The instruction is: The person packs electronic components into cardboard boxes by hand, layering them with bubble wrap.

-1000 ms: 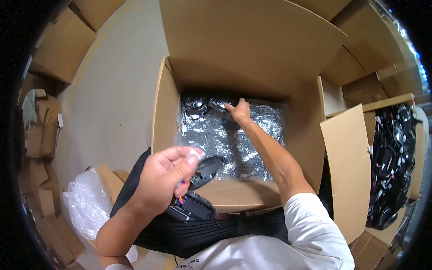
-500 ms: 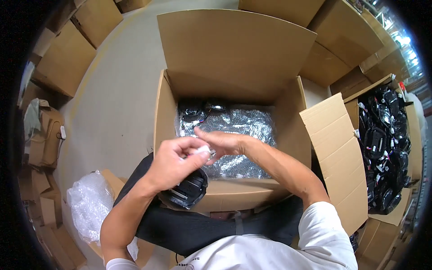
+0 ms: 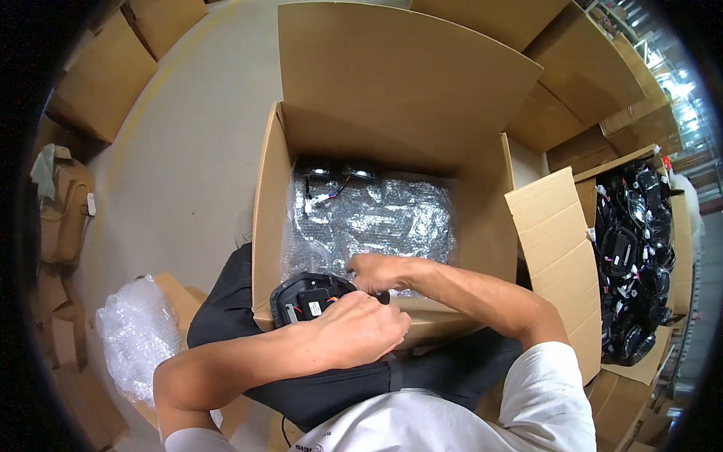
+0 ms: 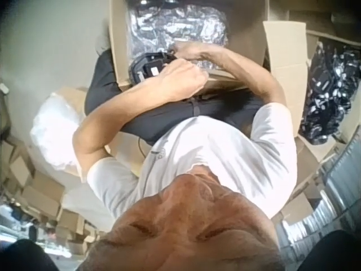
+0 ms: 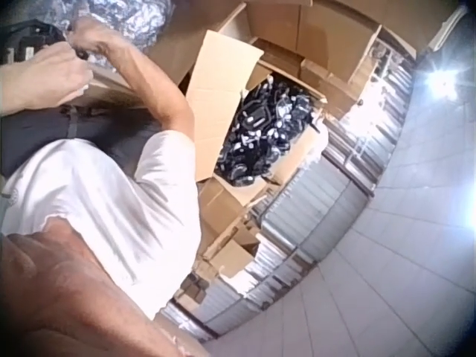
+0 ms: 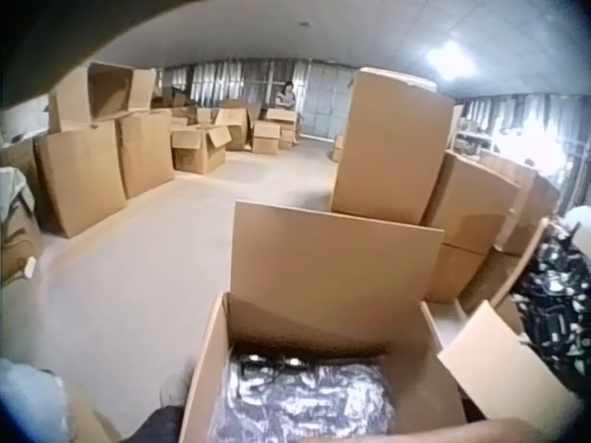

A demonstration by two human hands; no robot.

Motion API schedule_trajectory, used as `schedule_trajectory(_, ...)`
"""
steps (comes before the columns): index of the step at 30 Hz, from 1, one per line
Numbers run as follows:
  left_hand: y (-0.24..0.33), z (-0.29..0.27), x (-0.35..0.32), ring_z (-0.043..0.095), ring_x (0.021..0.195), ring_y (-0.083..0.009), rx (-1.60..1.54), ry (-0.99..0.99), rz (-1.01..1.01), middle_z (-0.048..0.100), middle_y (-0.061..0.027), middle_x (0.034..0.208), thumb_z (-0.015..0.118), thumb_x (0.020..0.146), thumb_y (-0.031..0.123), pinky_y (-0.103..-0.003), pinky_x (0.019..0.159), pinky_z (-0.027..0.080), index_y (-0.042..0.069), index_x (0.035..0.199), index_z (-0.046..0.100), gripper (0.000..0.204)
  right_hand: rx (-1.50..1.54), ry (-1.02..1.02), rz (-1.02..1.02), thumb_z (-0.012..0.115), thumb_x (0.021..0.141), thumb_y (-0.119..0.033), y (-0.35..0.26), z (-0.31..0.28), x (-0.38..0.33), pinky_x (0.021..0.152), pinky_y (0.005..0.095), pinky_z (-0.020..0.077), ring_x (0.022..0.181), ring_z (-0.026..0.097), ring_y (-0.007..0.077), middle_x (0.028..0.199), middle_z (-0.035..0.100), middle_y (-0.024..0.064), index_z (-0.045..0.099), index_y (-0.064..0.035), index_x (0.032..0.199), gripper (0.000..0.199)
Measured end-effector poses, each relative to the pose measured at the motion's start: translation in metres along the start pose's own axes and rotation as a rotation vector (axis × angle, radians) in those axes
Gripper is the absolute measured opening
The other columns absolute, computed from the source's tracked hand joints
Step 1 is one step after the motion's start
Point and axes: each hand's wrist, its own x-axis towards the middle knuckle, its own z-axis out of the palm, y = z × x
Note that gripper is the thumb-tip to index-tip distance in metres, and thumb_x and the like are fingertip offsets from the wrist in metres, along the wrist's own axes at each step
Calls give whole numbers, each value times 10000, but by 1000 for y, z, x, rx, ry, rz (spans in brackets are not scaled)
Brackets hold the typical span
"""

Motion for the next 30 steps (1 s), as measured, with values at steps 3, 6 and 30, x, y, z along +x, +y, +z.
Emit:
schedule_trajectory(3,-5,-3,3,705,657,-330,27,-32,7,689,-170,729,623,868,147,-453,591,547,5,805,662,161,22,-29,-14,705,775,-160,4,-3,-7,746,374,512,863,632,186,960,722,191,681,96,1085,403)
schedule_trajectory(6,-5,-2,-2,705,700,-334,56,-20,-18,680,-189,803,632,884,182,-455,617,552,0,827,663,193,-35,-57,-21,721,794,-174,3,-4,-12,705,379,493,772,591,166,864,714,150,683,85,972,316)
schedule_trajectory(30,-63,-62,-6,617,744,-87,-1102,647,-619,679,-119,955,797,852,475,-231,617,487,-75,1451,418,897,1333,131,-559,712,937,-218,-18,-62,-91,974,359,532,1088,657,182,1195,686,94,570,-8,1325,464)
